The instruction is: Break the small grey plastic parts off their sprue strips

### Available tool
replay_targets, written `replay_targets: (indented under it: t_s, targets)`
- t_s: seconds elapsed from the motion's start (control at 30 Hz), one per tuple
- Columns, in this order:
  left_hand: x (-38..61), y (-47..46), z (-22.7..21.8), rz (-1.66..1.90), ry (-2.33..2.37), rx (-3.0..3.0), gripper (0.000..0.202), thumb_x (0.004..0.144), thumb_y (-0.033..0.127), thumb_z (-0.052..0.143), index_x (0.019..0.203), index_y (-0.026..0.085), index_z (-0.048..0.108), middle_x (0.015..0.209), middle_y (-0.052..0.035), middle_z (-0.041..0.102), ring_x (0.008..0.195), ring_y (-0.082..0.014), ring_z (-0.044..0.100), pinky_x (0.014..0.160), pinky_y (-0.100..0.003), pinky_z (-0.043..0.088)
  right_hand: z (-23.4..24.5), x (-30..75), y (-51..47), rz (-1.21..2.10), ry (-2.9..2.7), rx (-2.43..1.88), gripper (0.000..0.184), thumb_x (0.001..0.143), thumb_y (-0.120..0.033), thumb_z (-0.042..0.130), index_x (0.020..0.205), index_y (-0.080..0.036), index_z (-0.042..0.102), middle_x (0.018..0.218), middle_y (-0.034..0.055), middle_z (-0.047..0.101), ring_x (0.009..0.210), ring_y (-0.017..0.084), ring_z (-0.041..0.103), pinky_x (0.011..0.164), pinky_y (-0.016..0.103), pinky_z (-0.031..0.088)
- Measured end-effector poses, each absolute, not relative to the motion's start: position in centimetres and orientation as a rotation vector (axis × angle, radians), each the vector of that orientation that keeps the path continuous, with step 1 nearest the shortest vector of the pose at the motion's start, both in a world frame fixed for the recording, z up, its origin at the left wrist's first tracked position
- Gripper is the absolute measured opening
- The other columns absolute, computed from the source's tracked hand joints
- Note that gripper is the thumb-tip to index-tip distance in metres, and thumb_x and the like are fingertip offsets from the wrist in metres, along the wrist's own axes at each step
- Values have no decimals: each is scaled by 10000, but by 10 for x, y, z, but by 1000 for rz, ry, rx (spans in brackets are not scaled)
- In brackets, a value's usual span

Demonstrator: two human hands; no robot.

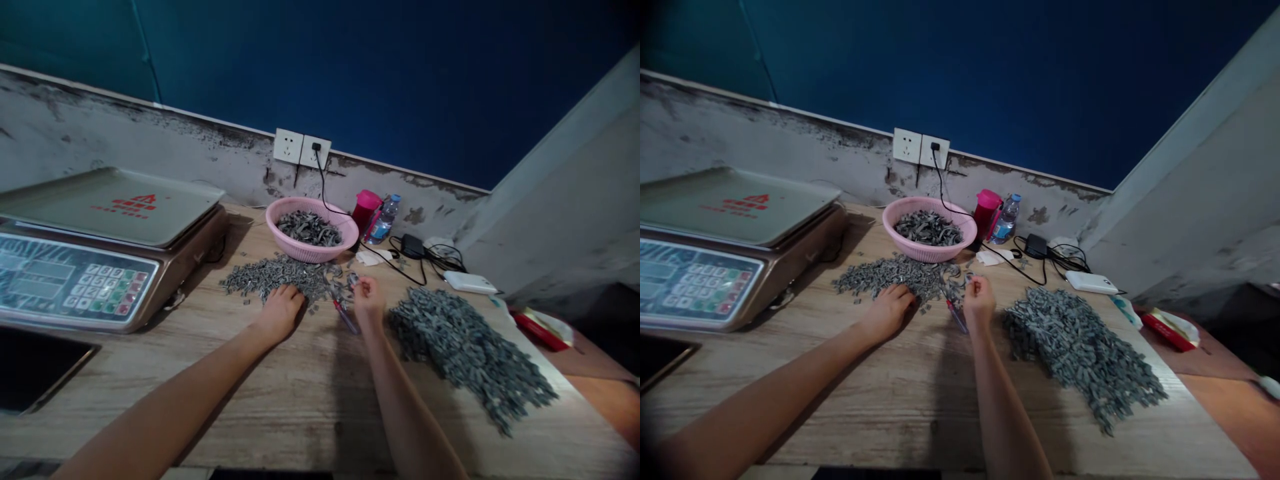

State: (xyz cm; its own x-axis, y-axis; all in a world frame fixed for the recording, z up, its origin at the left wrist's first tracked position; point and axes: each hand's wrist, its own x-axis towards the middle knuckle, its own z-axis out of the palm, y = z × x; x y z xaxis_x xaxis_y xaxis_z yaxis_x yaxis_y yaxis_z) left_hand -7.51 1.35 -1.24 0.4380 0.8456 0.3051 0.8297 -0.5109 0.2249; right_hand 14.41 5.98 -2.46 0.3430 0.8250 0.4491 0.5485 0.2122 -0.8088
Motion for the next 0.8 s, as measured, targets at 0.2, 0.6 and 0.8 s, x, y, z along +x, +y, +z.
replay_targets:
  t_s: [0.2,0.6,0.8]
  targets:
    - [-77,17,-11,571,1511,2576,199,834,138,418,917,165,597,925,-104,556,905,-226,488,830,-366,401,-15,143,56,555,-1003,-1214,226,725,-363,509,851,-195,423,798,76,617,733,194,628,735,349,507]
    - [-86,18,-3,531,1562,2578,127,819,198,488,833,167,611,915,-83,576,907,-238,483,795,-356,400,-3,112,34,707,-1191,-1211,184,728,-327,566,788,-213,434,670,-4,600,544,148,582,532,253,456]
    - [-86,19,-5,549,1521,2600,155,833,196,456,829,148,603,895,-93,573,881,-224,485,797,-346,392,-4,103,26,470,-1479,-1262,146,748,-313,561,755,-202,465,613,-30,507,526,122,489,512,223,375]
